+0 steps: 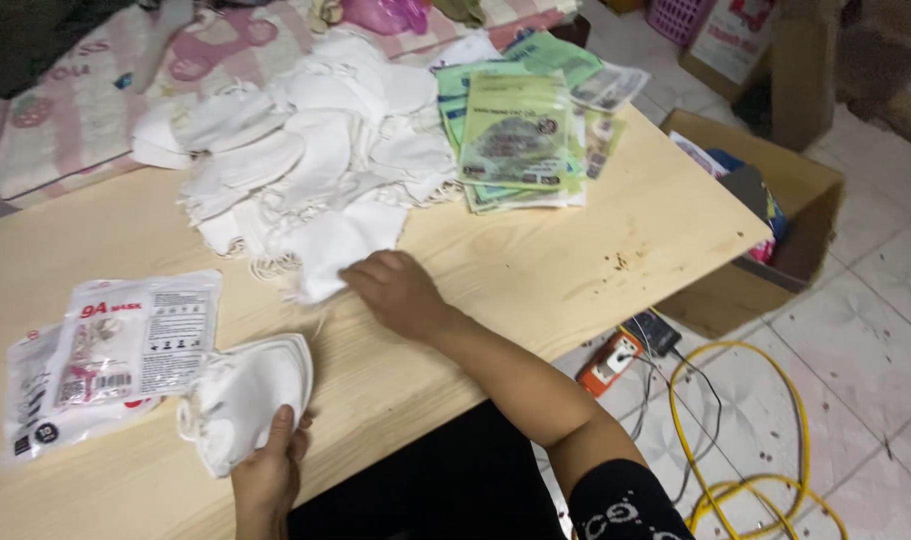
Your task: Folding and placing face masks into individual plastic packaging bags
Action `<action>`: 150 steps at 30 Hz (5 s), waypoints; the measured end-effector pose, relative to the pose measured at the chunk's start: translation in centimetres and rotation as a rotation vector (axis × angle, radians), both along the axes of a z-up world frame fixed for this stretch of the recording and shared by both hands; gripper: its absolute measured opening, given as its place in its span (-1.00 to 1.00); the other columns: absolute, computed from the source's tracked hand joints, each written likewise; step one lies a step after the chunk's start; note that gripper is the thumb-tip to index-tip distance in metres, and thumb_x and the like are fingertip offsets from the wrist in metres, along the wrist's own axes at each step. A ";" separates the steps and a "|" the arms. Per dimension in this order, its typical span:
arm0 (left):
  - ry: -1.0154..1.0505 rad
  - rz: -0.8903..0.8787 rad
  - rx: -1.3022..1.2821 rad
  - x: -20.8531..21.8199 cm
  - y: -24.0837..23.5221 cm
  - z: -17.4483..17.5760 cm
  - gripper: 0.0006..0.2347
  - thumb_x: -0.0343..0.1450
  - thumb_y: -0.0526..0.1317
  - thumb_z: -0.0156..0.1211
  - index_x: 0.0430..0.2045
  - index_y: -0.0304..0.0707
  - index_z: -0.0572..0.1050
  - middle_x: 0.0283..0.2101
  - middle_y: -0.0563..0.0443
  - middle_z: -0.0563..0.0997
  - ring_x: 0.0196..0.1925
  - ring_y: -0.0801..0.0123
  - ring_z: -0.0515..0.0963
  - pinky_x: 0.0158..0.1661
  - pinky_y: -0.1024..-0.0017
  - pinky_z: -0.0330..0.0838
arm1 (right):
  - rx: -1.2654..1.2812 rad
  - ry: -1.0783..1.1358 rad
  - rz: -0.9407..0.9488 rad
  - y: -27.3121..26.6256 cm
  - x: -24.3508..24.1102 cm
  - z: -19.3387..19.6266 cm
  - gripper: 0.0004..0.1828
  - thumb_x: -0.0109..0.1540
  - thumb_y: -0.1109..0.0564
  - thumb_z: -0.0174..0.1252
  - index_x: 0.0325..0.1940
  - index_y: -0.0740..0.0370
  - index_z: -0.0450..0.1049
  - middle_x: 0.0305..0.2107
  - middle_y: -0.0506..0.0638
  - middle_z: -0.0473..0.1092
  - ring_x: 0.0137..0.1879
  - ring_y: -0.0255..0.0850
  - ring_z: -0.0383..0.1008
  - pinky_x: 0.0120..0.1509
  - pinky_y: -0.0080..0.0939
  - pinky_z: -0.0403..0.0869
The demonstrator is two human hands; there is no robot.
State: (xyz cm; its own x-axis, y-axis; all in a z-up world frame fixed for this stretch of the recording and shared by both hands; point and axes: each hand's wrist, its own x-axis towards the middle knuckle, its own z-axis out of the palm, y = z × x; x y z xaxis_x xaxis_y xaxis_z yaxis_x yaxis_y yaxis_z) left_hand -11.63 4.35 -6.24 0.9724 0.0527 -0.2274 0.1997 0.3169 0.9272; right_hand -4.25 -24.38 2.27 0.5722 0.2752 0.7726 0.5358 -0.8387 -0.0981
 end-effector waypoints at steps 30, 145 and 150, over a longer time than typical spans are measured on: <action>0.076 0.117 0.087 -1.6 -1.1 4.2 -0.83 0.41 -0.23 0.27 -0.47 -0.38 0.46 -0.59 -0.22 0.56 -0.73 0.42 0.22 -0.66 0.48 0.04 | 0.118 1.110 -0.601 -11.0 -3.0 5.5 -0.48 0.25 -0.05 0.04 0.32 -0.26 0.41 -0.17 0.23 0.56 -0.10 0.10 0.54 -0.03 -0.04 0.40; -1.069 0.467 1.474 7.1 14.4 17.6 -0.57 0.35 -0.49 -0.20 0.02 -0.22 0.54 0.19 -0.22 0.53 0.33 -0.16 0.40 0.39 -0.15 0.00 | 0.957 0.938 -0.037 2.7 -6.6 -0.4 -0.76 0.19 0.13 0.34 -0.06 0.18 0.65 -0.21 -0.10 0.63 -0.20 -0.42 0.49 -0.08 -0.45 0.45; -0.202 -0.423 1.799 12.4 15.2 11.9 -0.30 0.25 -0.37 0.32 0.31 0.37 0.33 0.52 -0.06 0.13 0.54 -0.20 0.02 0.34 -0.34 -0.05 | 0.465 0.658 -0.265 1.9 -4.9 0.1 -0.74 0.16 0.12 0.35 -0.06 0.10 0.63 -0.18 0.06 0.57 -0.14 0.00 0.65 -0.14 -0.11 0.66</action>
State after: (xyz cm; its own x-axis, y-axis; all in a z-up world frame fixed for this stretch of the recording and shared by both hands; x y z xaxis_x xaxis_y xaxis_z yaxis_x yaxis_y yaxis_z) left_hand 0.82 19.57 5.70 0.9853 -0.1537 -0.0740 -0.1489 -0.9866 0.0660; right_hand -9.15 -22.53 2.42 0.9455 -0.1945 0.2612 0.0404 -0.7258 -0.6867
